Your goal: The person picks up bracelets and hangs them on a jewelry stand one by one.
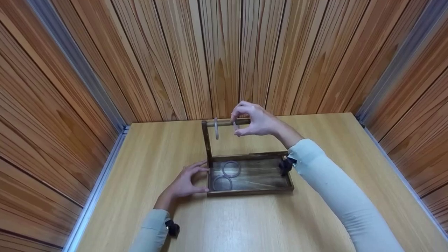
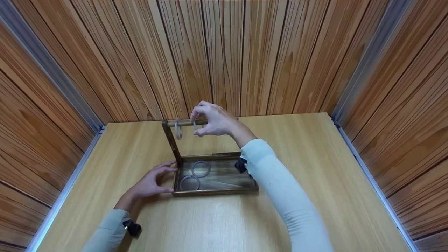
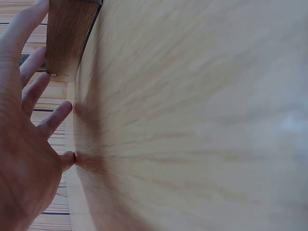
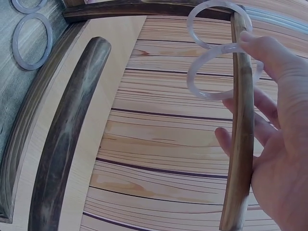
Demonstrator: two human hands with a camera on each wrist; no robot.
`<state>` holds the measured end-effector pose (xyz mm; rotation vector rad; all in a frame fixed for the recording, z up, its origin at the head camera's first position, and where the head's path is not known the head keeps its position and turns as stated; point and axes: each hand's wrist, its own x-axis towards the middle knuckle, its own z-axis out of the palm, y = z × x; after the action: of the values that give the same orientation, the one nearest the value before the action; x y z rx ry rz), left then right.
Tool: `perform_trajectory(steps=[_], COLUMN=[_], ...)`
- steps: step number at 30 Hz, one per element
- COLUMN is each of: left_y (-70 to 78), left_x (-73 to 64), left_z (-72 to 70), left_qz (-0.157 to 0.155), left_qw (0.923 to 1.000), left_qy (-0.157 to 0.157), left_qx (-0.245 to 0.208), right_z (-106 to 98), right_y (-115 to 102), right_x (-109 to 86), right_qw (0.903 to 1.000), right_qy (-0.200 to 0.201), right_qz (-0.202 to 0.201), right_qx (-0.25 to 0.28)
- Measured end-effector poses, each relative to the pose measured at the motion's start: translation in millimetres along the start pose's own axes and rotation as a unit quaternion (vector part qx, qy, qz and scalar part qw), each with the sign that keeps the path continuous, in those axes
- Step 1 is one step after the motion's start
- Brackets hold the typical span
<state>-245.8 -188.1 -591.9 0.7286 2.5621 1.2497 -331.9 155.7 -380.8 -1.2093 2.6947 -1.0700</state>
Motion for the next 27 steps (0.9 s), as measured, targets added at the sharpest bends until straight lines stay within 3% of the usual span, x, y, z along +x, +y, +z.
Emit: perform_trajectory(steps=[5,27], left_y=[0.3,2.1], left_x=[-0.5,0.6], left_z=[-0.4,-0.8], left_qz=[0.000,0.001], left_qw=[1.0000,1.0000], left_qy=[-0.003,0.002], left_qx=[0.000,-0.003], right_z=[0.3,-0.8], right_y=[-0.7,-1.4], right_x=[-0.8,-1.5], right_qw=[0.9999,0.9998], right_qy=[-0.007,-0.009], right_qz=[0.012,-0.005], right_qx=[-0.002,-0.017])
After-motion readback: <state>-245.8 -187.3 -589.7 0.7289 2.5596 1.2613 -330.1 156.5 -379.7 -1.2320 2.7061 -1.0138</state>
